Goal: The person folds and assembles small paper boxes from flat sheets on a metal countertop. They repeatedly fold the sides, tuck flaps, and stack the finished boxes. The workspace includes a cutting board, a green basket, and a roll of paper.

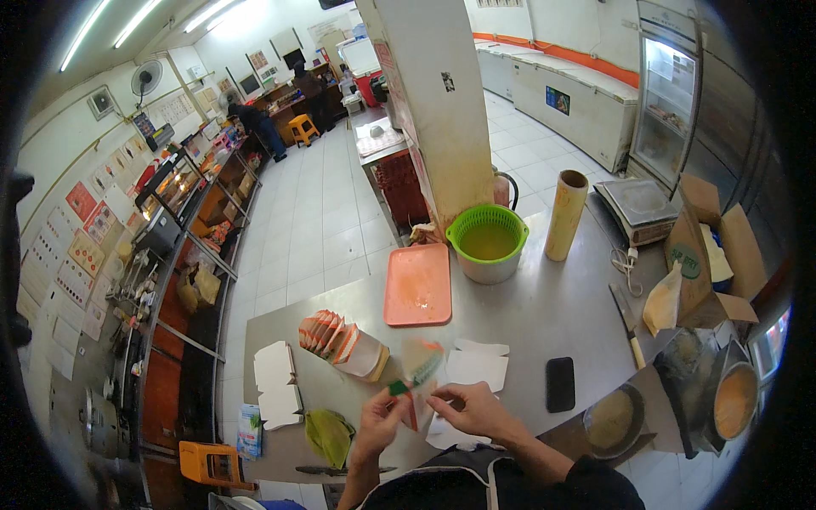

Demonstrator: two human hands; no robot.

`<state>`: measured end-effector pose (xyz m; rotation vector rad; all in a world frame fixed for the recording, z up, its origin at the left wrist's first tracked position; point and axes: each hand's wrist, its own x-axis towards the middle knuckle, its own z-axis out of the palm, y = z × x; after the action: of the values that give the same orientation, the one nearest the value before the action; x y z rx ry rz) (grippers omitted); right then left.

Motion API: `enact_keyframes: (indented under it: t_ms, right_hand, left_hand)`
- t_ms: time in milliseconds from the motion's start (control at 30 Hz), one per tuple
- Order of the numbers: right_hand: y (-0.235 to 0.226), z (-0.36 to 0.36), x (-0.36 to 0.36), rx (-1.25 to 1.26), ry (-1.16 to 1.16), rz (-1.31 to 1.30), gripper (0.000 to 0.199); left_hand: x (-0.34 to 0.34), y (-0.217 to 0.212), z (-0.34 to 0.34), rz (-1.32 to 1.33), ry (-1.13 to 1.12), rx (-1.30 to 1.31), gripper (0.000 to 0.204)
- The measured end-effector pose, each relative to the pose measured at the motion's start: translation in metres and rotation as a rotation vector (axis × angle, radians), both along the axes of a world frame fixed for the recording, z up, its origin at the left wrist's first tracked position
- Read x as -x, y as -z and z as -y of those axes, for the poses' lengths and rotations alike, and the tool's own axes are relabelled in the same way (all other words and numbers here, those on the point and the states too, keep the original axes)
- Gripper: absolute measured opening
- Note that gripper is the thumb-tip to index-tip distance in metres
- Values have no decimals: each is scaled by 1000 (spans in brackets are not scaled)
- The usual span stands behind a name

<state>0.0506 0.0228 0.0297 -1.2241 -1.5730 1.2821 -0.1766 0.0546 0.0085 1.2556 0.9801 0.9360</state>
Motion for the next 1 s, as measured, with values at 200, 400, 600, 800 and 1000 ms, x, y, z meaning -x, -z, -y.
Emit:
enact_keyframes:
  t_ms: [200,400,600,800,1000]
  right_hand:
    - [-18,-1,10,418,168,-541,40]
    - [-38,-1,21,125,278,46,29]
    - [-32,-2,44,-523,219,163,18]
    - [-21,-15,48,-626,123,252,15]
    - [-26,-22,53,-687,3,219,18]
  left_hand:
    - [-17,-19,7,-291,72,-683,21]
    - [-18,-21,17,-376,-124,-626,23]
    - [5,-4,16,-403,-273,-494,20]
    - [23,43,20,-177,-419,-313,20]
    - [20,52,17,166,-429,121,29]
